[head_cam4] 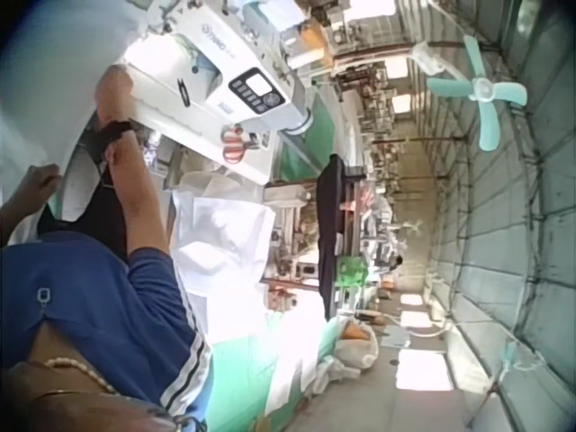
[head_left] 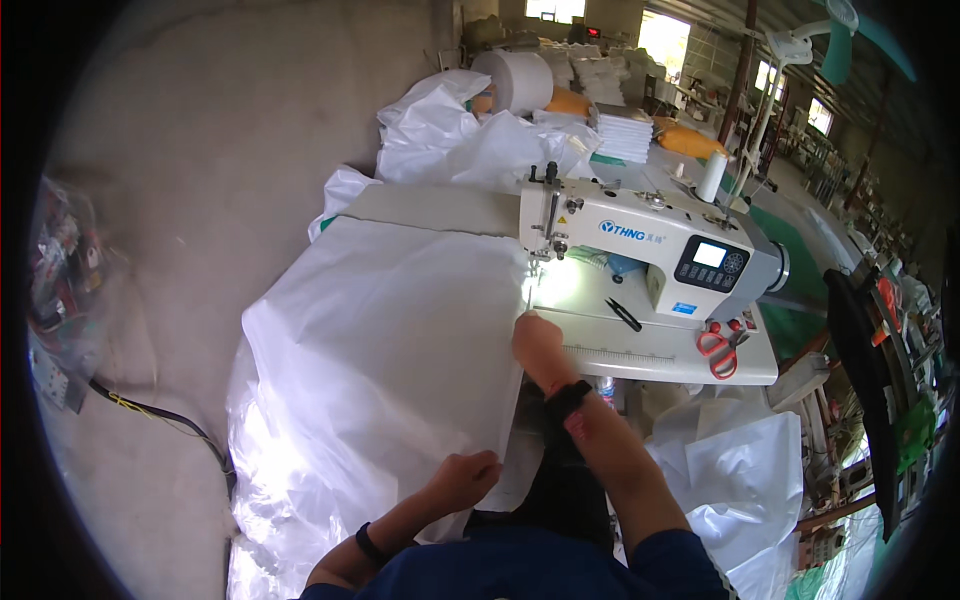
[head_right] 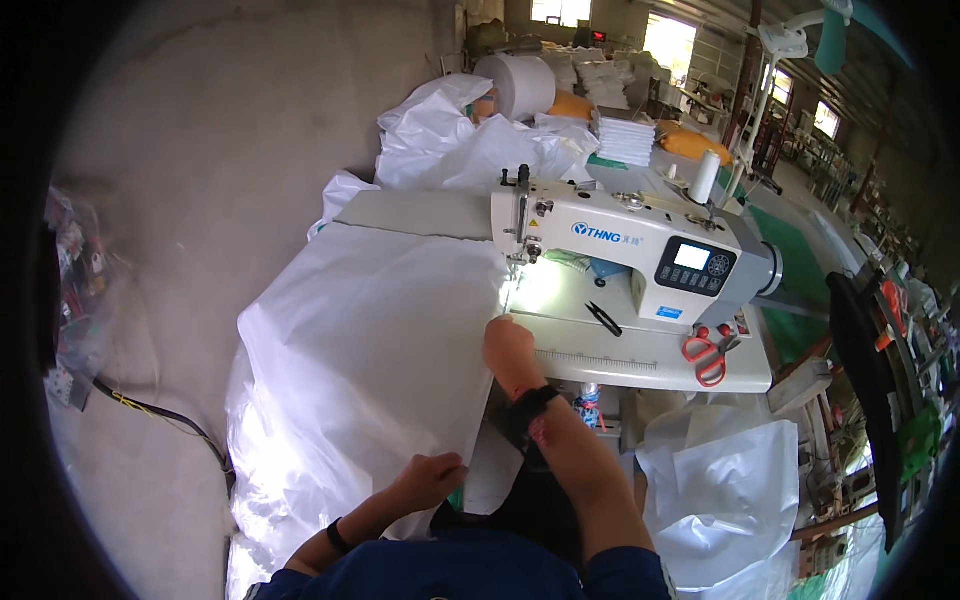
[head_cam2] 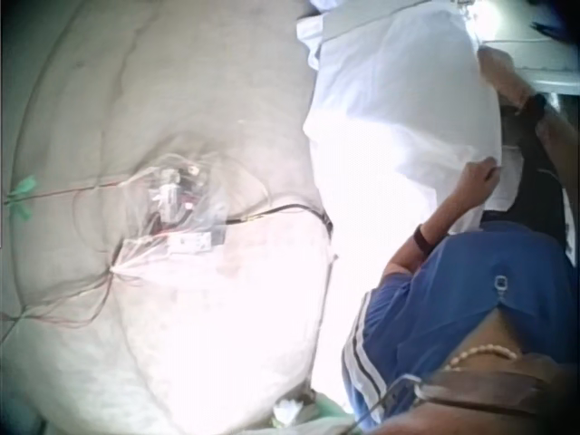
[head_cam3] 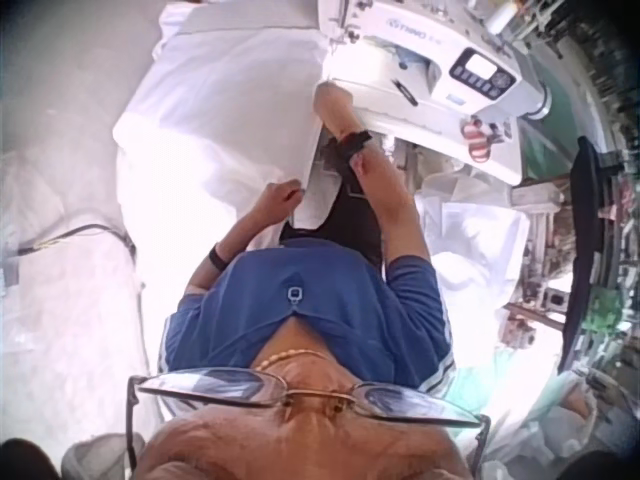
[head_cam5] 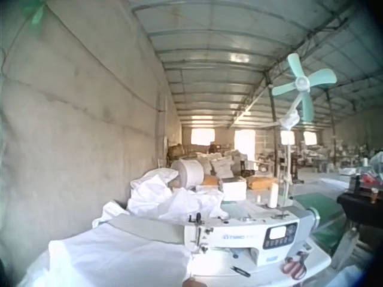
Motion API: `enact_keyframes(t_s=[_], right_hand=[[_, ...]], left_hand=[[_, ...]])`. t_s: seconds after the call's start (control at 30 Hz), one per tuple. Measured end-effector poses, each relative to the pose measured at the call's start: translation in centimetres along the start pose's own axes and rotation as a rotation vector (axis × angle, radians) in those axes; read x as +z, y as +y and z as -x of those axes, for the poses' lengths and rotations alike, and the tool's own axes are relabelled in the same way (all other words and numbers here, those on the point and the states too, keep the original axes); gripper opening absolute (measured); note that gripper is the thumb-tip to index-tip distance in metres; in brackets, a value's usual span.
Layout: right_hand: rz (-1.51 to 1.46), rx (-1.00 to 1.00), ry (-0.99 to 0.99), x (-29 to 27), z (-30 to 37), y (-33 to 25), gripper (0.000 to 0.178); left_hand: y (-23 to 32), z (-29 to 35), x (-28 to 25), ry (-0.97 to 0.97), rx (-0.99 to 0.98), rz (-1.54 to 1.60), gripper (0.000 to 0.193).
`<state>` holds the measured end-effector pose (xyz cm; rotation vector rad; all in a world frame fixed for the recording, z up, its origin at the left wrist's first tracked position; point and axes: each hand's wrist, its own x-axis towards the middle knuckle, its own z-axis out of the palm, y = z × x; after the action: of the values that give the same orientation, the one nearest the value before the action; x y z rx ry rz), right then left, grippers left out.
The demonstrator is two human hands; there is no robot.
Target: Sewing together large white plastic sheets using an industrial sewing machine.
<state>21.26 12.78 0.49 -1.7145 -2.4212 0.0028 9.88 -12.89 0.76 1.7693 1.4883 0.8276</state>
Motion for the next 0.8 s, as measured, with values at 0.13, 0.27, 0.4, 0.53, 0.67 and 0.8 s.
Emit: enact_keyframes(t_s=[0.13,0.27,0.4,0.53,0.67,0.8], right_hand=[[0.058,0.046,0.046,0.0,2.2,-2.0,0.047],[-0.064,0.105,0.003,-0.2,4.9,-2.3,0.054],[-0.263,0.185,0.005,0.4,5.6,-1.8,0.05],[-0.33,0.184,0.039,1.0,5.1,-1.1,0.049],[-0.345,0.188,0.005,1.1,4.8,-0.8,0.052],[-0.353,0.16,0.015,1.2,4.9,-0.7,0.055]], left_hand=[[-0.3,-0.9,-0.1,0.016,-0.031,0.0,0.025],[-1.3,-3.0,0.2,0.022,-0.129,0.116,0.022],[-1.5,-5.2,0.5,0.052,-0.111,0.124,0.021],[-1.4,-7.4,0.7,0.089,-0.114,0.193,0.022],[-1.6,-9.5,1.0,0.116,-0.104,0.188,0.022],[-2.4,-11.6,1.5,0.14,-0.098,0.233,0.022]])
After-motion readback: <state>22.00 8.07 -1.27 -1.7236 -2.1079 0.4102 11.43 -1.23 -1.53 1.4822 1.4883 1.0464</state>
